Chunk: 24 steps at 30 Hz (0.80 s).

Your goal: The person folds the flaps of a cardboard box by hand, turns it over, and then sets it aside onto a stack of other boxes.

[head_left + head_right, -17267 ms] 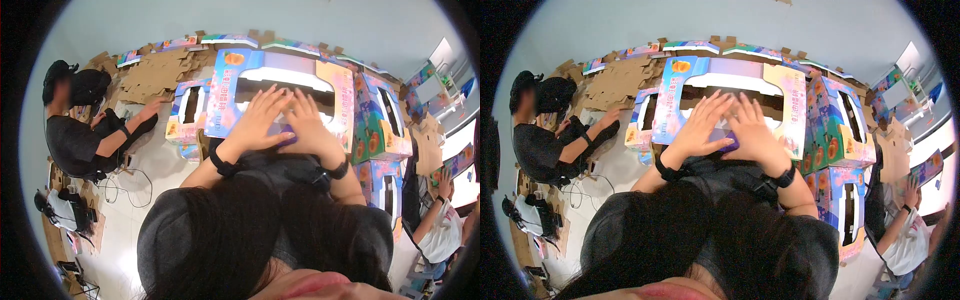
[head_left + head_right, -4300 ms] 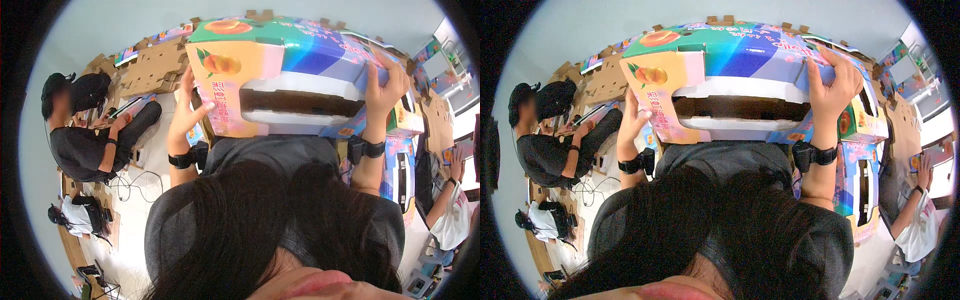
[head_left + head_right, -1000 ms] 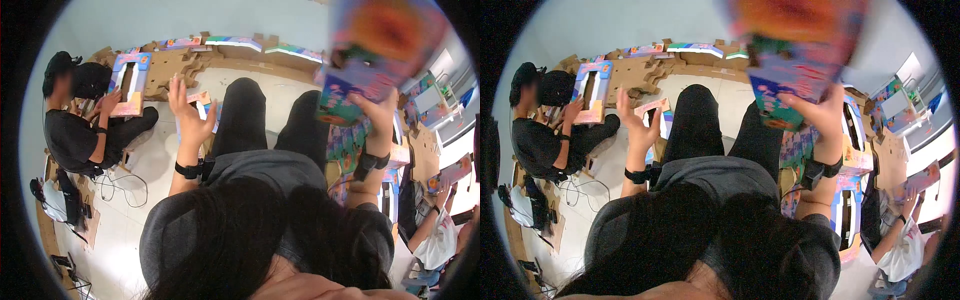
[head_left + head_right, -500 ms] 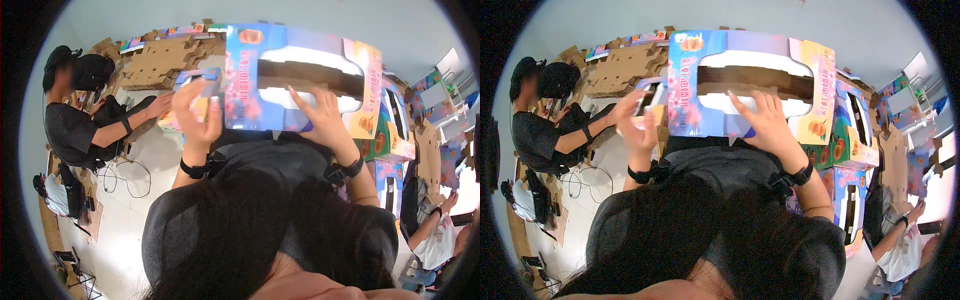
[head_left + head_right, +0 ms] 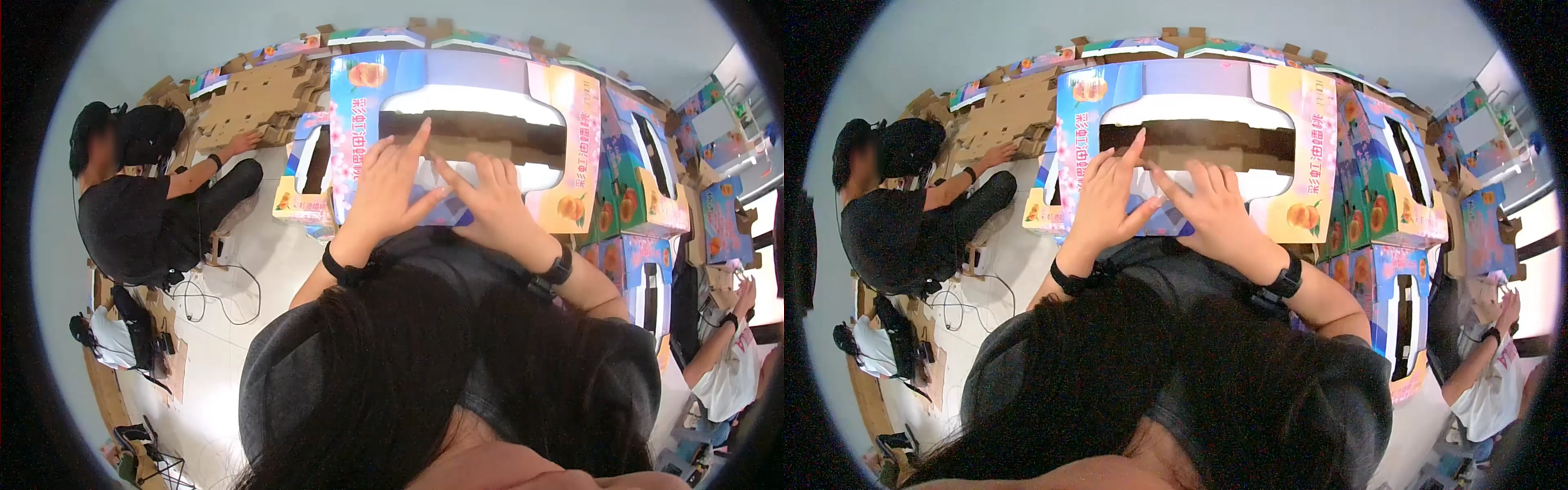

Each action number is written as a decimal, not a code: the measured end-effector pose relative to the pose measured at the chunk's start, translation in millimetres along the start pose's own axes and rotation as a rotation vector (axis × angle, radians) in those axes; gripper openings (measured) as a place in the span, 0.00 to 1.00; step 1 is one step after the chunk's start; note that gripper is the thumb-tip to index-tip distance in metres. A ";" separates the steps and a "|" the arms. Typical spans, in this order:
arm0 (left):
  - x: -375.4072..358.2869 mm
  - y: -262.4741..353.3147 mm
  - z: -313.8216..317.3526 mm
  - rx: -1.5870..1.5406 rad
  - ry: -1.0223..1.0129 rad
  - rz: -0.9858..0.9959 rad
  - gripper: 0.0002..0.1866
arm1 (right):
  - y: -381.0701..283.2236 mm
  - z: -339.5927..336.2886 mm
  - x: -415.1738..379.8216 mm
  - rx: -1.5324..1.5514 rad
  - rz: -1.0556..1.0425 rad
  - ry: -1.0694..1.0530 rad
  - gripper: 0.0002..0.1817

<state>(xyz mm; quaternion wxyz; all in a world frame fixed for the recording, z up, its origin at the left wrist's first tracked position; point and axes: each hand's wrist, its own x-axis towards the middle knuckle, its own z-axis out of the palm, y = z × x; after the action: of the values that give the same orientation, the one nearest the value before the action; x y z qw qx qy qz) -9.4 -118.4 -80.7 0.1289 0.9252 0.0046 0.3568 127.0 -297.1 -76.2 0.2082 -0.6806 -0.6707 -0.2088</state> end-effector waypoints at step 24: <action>-1.8 -4.0 8.5 -0.056 0.014 -0.061 0.48 | 53.3 -18.0 -18.7 -0.077 0.263 0.219 0.17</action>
<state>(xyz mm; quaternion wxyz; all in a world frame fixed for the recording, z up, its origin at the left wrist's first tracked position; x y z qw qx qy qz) -4.8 -116.7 -88.9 0.1655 0.9182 0.0235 0.3591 179.9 -323.4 -72.1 0.2794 -0.7431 -0.5407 -0.2783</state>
